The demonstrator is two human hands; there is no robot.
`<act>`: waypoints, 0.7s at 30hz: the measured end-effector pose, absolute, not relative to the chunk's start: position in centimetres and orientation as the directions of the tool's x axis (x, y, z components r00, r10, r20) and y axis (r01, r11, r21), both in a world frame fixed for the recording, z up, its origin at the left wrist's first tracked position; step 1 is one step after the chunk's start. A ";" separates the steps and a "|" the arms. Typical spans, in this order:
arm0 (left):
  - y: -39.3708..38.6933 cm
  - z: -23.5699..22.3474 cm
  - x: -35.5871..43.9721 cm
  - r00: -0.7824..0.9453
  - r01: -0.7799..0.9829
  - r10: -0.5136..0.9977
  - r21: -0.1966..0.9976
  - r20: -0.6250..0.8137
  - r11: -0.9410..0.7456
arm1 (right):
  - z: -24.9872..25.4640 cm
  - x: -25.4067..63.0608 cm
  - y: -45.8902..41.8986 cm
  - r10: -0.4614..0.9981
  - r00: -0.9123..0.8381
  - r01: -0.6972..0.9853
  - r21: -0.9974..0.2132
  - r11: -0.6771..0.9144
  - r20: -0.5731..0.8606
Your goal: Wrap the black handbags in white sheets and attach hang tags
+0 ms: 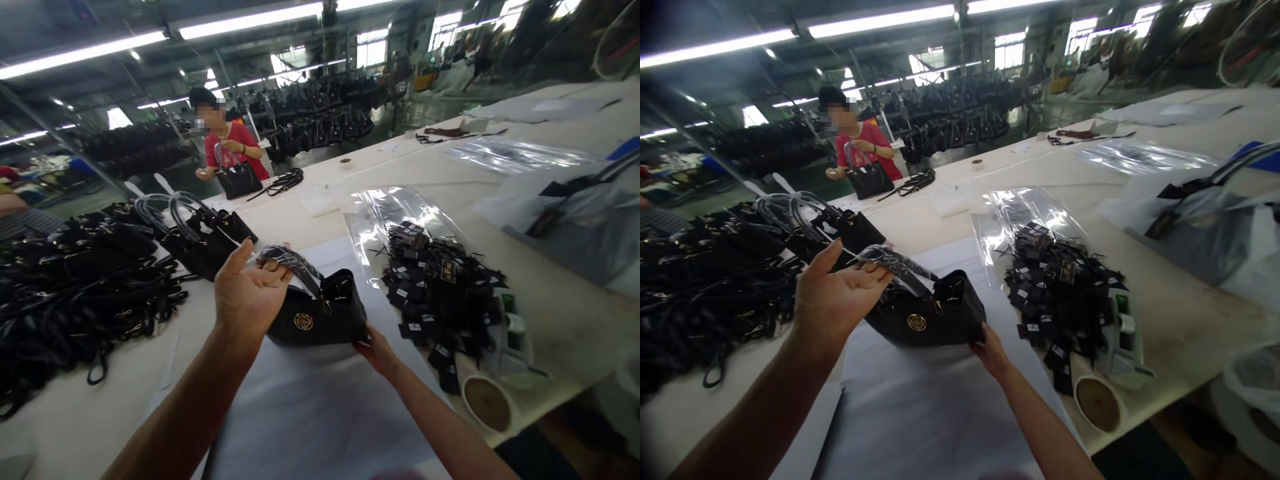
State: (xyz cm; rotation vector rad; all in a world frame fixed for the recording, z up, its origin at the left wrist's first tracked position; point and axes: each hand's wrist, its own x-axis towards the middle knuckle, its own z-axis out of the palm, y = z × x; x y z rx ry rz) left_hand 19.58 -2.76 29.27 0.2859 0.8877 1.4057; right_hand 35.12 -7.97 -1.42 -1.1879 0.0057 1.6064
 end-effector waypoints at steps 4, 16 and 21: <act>-3.7 29.1 21.3 -0.079 -0.734 0.934 0.654 -0.348 0.182 | -2.3 35.4 -6.8 0.692 0.063 -0.726 -0.509 -0.462 -0.719; -5.8 28.7 22.1 -0.107 -0.639 0.951 0.753 -0.291 0.159 | -2.0 34.5 -5.6 0.654 0.008 -0.592 -0.531 -0.607 -0.756; -5.2 28.0 21.4 -0.129 -0.656 0.949 0.742 -0.289 0.137 | -2.0 34.4 -5.2 0.644 0.059 -0.544 -0.565 -0.619 -0.762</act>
